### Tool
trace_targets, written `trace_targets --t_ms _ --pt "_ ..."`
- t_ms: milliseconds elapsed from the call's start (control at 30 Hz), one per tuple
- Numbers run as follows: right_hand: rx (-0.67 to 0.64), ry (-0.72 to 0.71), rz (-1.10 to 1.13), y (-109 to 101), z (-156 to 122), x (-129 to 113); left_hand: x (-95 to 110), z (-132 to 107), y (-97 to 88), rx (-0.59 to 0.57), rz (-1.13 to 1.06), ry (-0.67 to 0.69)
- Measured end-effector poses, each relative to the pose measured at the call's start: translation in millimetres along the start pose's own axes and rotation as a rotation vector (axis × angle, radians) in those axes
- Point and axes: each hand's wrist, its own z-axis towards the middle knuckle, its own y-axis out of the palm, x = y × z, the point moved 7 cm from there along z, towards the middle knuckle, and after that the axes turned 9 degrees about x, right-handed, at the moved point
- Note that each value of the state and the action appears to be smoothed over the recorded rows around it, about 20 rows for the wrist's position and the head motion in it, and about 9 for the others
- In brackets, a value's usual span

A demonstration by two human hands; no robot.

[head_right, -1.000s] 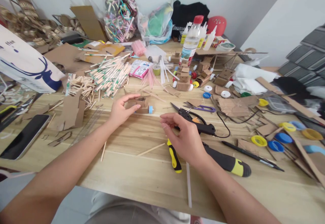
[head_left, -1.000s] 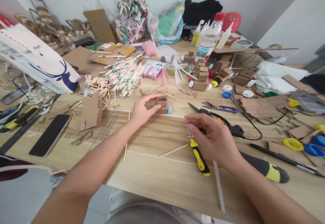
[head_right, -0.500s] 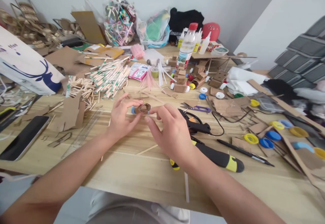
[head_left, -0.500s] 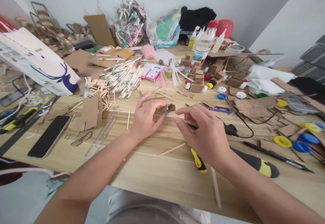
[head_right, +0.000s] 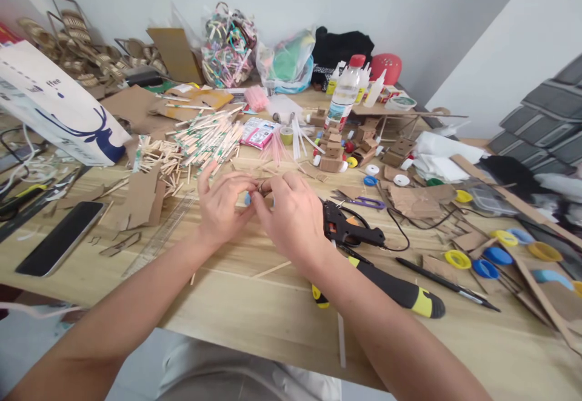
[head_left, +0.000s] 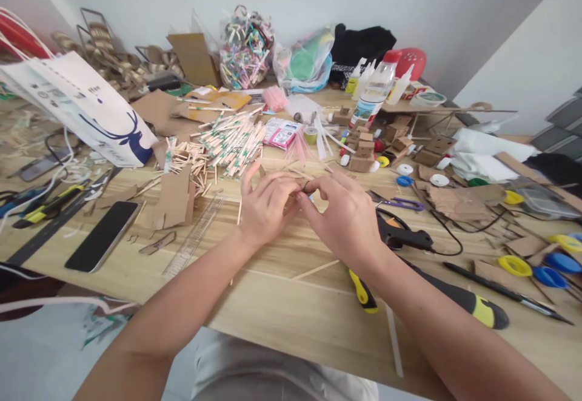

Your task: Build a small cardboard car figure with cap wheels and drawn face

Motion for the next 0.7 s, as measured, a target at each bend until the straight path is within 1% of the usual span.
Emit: trace_targets --t_ms 133,200,300,367,467,567,700 --pt "-0.065 0.037 0.065 4.4 5.2 14.0 -4.5 0.6 0.5 0.000 0.030 -0.020" --pt "-0.117 0.032 0.074 6.5 10.6 24.6 -12.0 1.4 -1.3 0.022 0.027 -0.056" --pt "-0.240 -0.035 0.072 13.0 19.8 35.4 -29.0 2.6 -4.5 0.068 0.007 -0.133" --pt "-0.312 -0.094 0.077 18.2 25.9 37.7 -41.2 2.9 -2.7 0.055 -0.008 -0.196" --pt "-0.394 -0.166 0.094 26.6 33.6 36.1 -53.8 2.7 4.2 -0.005 -0.079 -0.282" --pt "-0.470 -0.201 0.109 36.3 37.4 34.4 -60.0 2.8 8.7 -0.036 -0.129 -0.346" --pt "-0.531 -0.221 0.107 47.1 36.9 35.5 -66.3 2.3 11.0 -0.057 -0.158 -0.404"
